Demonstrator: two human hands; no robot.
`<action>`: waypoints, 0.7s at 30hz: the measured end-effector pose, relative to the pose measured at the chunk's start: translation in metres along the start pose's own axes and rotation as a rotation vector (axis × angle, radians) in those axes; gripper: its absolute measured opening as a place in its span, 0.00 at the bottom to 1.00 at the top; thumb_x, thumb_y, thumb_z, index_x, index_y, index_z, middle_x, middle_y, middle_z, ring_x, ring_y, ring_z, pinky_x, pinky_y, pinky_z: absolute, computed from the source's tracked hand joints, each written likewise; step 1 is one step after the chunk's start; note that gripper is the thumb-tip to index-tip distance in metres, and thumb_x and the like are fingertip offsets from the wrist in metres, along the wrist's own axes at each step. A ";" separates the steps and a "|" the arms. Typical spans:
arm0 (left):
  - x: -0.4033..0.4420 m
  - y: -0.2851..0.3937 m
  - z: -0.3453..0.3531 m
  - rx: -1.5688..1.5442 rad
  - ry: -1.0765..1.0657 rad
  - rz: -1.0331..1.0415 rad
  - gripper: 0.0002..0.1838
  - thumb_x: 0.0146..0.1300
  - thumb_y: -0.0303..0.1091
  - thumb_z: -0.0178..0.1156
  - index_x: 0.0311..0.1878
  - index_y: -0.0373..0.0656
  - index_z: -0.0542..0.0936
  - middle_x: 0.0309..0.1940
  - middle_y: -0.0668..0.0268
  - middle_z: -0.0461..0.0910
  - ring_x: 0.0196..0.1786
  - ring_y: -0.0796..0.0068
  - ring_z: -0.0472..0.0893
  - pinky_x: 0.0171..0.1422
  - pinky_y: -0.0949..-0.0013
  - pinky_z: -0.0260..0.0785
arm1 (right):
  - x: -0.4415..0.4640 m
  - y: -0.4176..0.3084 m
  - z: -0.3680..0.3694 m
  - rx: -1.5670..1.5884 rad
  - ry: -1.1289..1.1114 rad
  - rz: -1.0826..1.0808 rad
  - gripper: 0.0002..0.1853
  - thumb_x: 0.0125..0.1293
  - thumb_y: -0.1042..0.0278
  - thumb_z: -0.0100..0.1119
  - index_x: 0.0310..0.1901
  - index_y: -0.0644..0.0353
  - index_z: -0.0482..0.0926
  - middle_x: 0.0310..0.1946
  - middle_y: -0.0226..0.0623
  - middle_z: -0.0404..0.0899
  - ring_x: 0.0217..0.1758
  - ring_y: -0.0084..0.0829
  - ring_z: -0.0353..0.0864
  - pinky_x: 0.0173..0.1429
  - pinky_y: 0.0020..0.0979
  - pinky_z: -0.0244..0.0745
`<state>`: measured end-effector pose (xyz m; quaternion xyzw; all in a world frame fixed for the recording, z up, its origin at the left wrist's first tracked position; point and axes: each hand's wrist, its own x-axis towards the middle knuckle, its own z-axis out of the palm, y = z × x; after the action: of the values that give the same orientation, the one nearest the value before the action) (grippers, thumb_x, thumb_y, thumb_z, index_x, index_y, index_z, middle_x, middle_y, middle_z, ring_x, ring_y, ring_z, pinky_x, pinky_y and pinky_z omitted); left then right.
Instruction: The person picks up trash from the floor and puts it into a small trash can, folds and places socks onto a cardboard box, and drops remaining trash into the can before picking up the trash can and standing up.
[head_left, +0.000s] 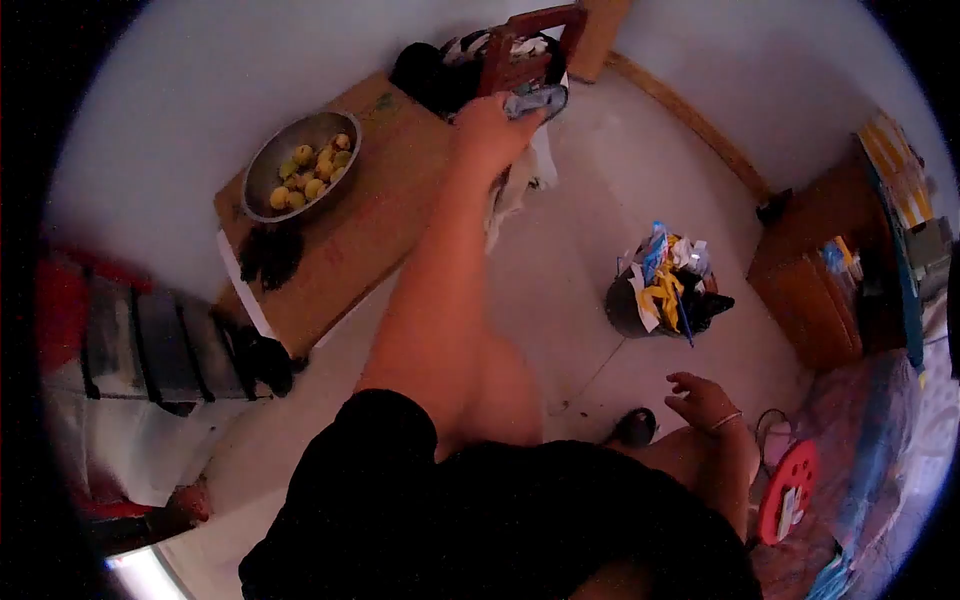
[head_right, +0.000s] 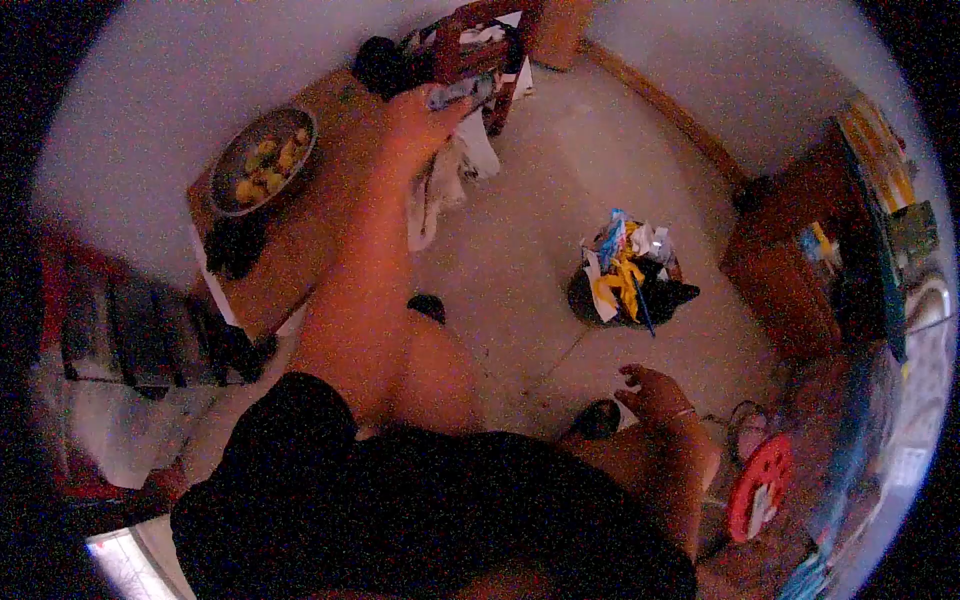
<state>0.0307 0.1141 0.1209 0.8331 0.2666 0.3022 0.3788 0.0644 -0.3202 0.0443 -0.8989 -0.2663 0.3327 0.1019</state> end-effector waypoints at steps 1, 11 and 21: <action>0.006 -0.001 -0.001 0.053 0.012 0.002 0.27 0.50 0.53 0.61 0.46 0.40 0.78 0.36 0.50 0.80 0.42 0.53 0.79 0.47 0.61 0.69 | 0.003 -0.003 0.003 -0.066 0.010 -0.006 0.23 0.56 0.62 0.60 0.54 0.56 0.72 0.45 0.43 0.78 0.44 0.39 0.79 0.51 0.35 0.74; 0.043 -0.054 -0.028 -0.192 0.579 0.089 0.25 0.54 0.48 0.61 0.50 0.39 0.75 0.35 0.53 0.81 0.39 0.50 0.79 0.45 0.60 0.70 | 0.021 -0.005 0.014 -0.058 -0.066 0.066 0.24 0.55 0.62 0.61 0.54 0.54 0.71 0.46 0.43 0.78 0.45 0.41 0.79 0.51 0.36 0.73; -0.008 -0.266 -0.028 0.592 0.217 0.174 0.19 0.49 0.32 0.58 0.48 0.44 0.77 0.45 0.52 0.76 0.49 0.51 0.74 0.54 0.58 0.66 | 0.046 -0.006 0.022 -0.075 -0.134 -0.022 0.24 0.55 0.60 0.59 0.55 0.54 0.72 0.46 0.42 0.77 0.48 0.41 0.77 0.54 0.36 0.71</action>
<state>-0.0523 0.2741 -0.0776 0.8897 0.3094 0.3299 0.0621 0.0768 -0.2897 0.0043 -0.8748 -0.2945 0.3809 0.0537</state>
